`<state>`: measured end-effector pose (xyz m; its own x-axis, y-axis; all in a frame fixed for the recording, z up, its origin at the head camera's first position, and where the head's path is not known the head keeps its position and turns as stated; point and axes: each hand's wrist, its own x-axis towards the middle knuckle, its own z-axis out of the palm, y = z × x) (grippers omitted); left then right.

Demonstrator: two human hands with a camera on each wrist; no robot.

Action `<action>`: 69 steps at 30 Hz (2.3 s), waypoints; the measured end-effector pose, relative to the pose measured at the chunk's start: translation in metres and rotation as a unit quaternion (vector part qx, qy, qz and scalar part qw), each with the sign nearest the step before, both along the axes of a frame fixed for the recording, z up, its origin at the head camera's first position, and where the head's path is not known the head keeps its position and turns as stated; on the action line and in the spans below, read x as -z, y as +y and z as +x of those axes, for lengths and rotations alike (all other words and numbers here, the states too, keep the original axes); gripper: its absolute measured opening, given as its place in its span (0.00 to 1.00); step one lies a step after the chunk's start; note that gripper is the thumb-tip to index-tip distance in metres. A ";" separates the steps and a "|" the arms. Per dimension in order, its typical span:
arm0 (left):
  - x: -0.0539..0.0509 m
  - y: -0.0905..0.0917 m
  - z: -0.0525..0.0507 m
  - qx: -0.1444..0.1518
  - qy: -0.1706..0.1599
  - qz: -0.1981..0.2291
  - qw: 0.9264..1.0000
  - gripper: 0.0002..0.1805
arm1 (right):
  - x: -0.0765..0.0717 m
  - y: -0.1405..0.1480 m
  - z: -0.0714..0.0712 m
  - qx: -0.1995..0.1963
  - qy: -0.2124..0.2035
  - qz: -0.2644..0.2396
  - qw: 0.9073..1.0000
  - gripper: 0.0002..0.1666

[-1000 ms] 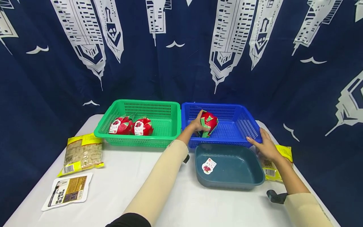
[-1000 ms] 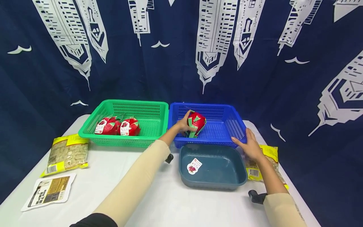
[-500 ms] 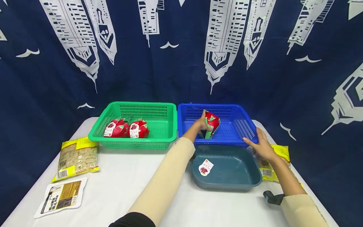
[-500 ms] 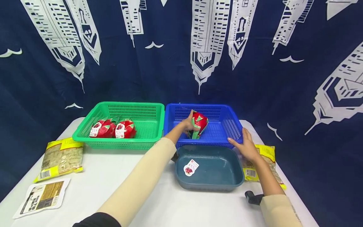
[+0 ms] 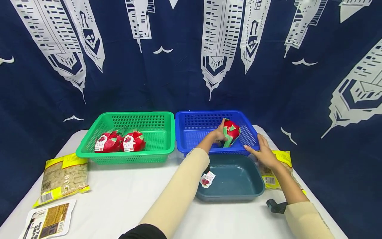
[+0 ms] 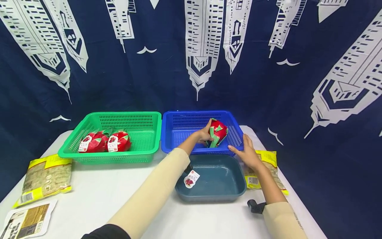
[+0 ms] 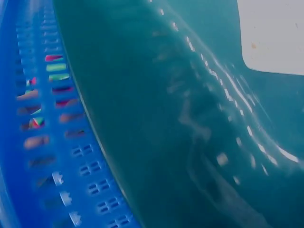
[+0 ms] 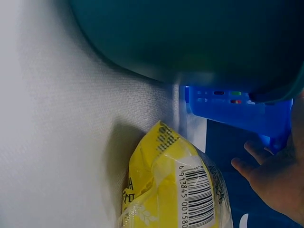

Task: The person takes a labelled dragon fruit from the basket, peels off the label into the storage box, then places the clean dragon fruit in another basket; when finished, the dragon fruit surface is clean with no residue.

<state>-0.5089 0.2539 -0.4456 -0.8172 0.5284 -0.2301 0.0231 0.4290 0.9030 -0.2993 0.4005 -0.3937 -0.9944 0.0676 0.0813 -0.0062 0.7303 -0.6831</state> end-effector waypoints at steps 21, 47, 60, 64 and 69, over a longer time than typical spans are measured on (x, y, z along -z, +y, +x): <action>-0.066 -0.064 0.066 0.014 -0.078 0.159 0.984 0.44 | -0.011 -0.006 -0.001 -0.010 -0.007 0.005 1.000 0.61; -0.109 -0.407 0.243 -0.493 0.363 0.130 0.780 0.36 | -0.106 -0.270 -0.043 -0.096 0.260 0.053 0.959 0.37; -0.040 -0.417 0.219 -0.488 0.153 0.276 0.814 0.38 | -0.042 -0.409 -0.098 -0.213 0.070 0.007 0.974 0.50; -0.031 -0.413 0.212 -0.458 0.164 0.352 0.800 0.38 | -0.031 -0.418 -0.102 -0.245 -0.011 0.040 0.969 0.54; -0.017 -0.410 0.205 -0.408 0.167 0.435 0.785 0.39 | -0.028 -0.421 -0.109 -0.288 -0.035 0.079 0.954 0.54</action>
